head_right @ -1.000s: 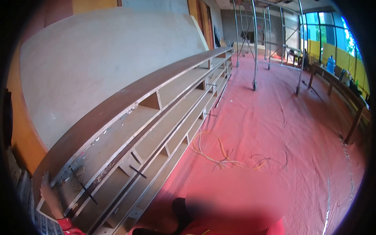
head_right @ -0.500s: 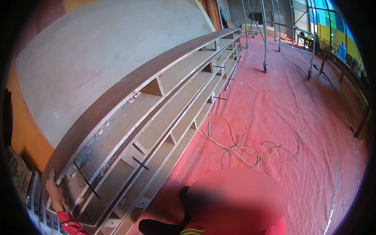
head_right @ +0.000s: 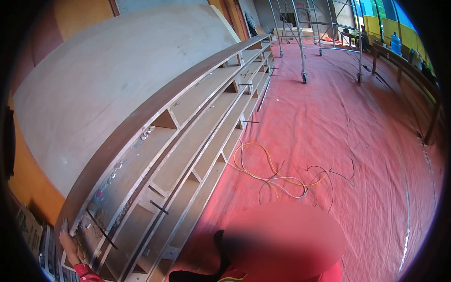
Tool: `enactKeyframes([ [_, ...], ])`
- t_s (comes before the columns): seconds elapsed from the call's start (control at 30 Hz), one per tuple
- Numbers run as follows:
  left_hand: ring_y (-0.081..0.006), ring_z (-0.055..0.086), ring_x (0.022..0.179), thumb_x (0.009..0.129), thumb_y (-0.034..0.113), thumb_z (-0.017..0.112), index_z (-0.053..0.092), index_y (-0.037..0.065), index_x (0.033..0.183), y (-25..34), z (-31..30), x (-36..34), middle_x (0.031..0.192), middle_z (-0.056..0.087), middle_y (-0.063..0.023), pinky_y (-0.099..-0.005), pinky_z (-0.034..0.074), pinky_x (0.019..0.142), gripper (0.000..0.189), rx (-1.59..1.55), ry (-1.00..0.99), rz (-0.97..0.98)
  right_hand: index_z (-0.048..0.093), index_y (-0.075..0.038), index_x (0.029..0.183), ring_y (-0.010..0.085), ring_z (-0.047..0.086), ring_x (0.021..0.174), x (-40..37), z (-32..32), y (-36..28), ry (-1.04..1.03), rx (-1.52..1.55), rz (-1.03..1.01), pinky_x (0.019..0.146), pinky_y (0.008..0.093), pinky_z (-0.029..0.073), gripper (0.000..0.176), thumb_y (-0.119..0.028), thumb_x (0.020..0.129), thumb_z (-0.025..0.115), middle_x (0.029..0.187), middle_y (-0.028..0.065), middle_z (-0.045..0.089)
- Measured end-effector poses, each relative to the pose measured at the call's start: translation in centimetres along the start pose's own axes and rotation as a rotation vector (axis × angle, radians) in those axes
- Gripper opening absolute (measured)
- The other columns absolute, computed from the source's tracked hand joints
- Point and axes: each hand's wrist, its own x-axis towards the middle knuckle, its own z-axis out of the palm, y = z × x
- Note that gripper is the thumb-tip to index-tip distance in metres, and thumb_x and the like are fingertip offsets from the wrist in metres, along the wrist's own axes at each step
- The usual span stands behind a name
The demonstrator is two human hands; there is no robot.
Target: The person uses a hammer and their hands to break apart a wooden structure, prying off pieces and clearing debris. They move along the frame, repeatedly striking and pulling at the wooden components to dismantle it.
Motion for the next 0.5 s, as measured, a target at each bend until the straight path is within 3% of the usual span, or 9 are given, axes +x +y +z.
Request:
enactKeyframes([
  [0.07, -0.0392, 0.049, 0.122, 0.075, -0.006, 0.06, 0.047, 0.002, 0.135, -0.2, -0.2, 0.1, 0.133, 0.052, -0.0204, -0.0423, 0.04, 0.1, 0.062, 0.031, -0.061, -0.054, 0.057, -0.006, 0.109, 0.0419, 0.064, 0.088, 0.2, -0.5, -0.2, 0.004, 0.001, -0.01, 0.072, 0.0524, 0.05, 0.042, -0.04, 0.085, 0.057, 0.097, 0.0246, 0.065],
  [0.17, -0.0394, 0.05, 0.121, 0.074, -0.002, 0.062, 0.048, 0.001, 0.135, 1.9, -1.6, -0.3, 0.132, 0.053, -0.0219, -0.0424, 0.041, 0.099, 0.063, -0.005, -0.061, -0.052, 0.057, -0.006, 0.109, 0.0419, 0.064, 0.088, 1.7, -1.1, 0.0, 0.023, -0.008, -0.022, 0.072, 0.0524, 0.05, 0.042, -0.04, 0.085, 0.057, 0.097, 0.0245, 0.065],
  [0.23, -0.0424, 0.055, 0.112, 0.078, 0.006, 0.06, 0.051, -0.002, 0.131, -3.2, 2.2, 0.0, 0.122, 0.059, -0.0237, -0.0443, 0.043, 0.096, 0.055, -0.097, 0.109, 0.14, 0.057, -0.006, 0.109, 0.0419, 0.064, 0.088, 2.9, -3.9, -1.0, 0.059, -0.026, -0.034, 0.072, 0.0523, 0.05, 0.042, -0.04, 0.085, 0.057, 0.097, 0.0245, 0.065],
  [0.27, -0.0416, 0.054, 0.114, 0.076, 0.02, 0.065, 0.052, -0.003, 0.129, -7.3, 6.2, 1.2, 0.124, 0.057, -0.0243, -0.0427, 0.041, 0.099, 0.06, -0.131, 0.085, 0.018, 0.057, -0.006, 0.109, 0.0419, 0.064, 0.088, 3.9, -5.8, -0.9, 0.09, -0.037, -0.03, 0.072, 0.0523, 0.05, 0.042, -0.04, 0.085, 0.057, 0.097, 0.0245, 0.065],
  [0.3, -0.0414, 0.051, 0.118, 0.07, 0.029, 0.07, 0.052, -0.002, 0.13, -6.7, 5.5, 0.9, 0.129, 0.054, -0.0259, -0.0421, 0.039, 0.101, 0.069, -0.09, 0.032, -0.007, 0.057, -0.006, 0.109, 0.0419, 0.064, 0.088, 4.6, -7.5, -1.0, 0.116, -0.045, -0.025, 0.072, 0.0523, 0.05, 0.042, -0.04, 0.085, 0.057, 0.097, 0.0245, 0.065],
  [0.33, -0.0357, 0.049, 0.125, 0.085, 0.011, 0.056, 0.046, 0.004, 0.137, 2.3, -2.8, -1.1, 0.137, 0.049, -0.0189, -0.0416, 0.037, 0.104, 0.054, 0.045, -0.064, -0.02, 0.057, -0.006, 0.109, 0.0419, 0.064, 0.088, 5.2, -9.1, -1.1, 0.138, -0.046, -0.017, 0.072, 0.0523, 0.05, 0.042, -0.04, 0.085, 0.057, 0.097, 0.0245, 0.065],
  [0.37, -0.0367, 0.054, 0.119, 0.073, -0.005, 0.057, 0.051, 0.006, 0.134, 2.2, -2.5, -1.4, 0.132, 0.054, -0.0192, -0.0435, 0.042, 0.1, 0.062, 0.026, 0.048, 0.026, 0.057, -0.006, 0.109, 0.0419, 0.064, 0.088, 5.3, -10.2, -1.6, 0.146, -0.052, -0.012, 0.072, 0.0523, 0.05, 0.042, -0.04, 0.085, 0.057, 0.097, 0.0245, 0.065],
  [0.5, -0.0367, 0.055, 0.115, 0.076, 0.002, 0.062, 0.053, 0.013, 0.133, 2.9, -3.2, -1.5, 0.129, 0.056, -0.018, -0.046, 0.044, 0.096, 0.058, 0.094, -0.007, -0.133, 0.057, -0.006, 0.109, 0.0419, 0.064, 0.088, 5.4, -11.3, -2.4, 0.142, -0.058, -0.003, 0.072, 0.0523, 0.05, 0.041, -0.04, 0.085, 0.057, 0.097, 0.0244, 0.065],
])
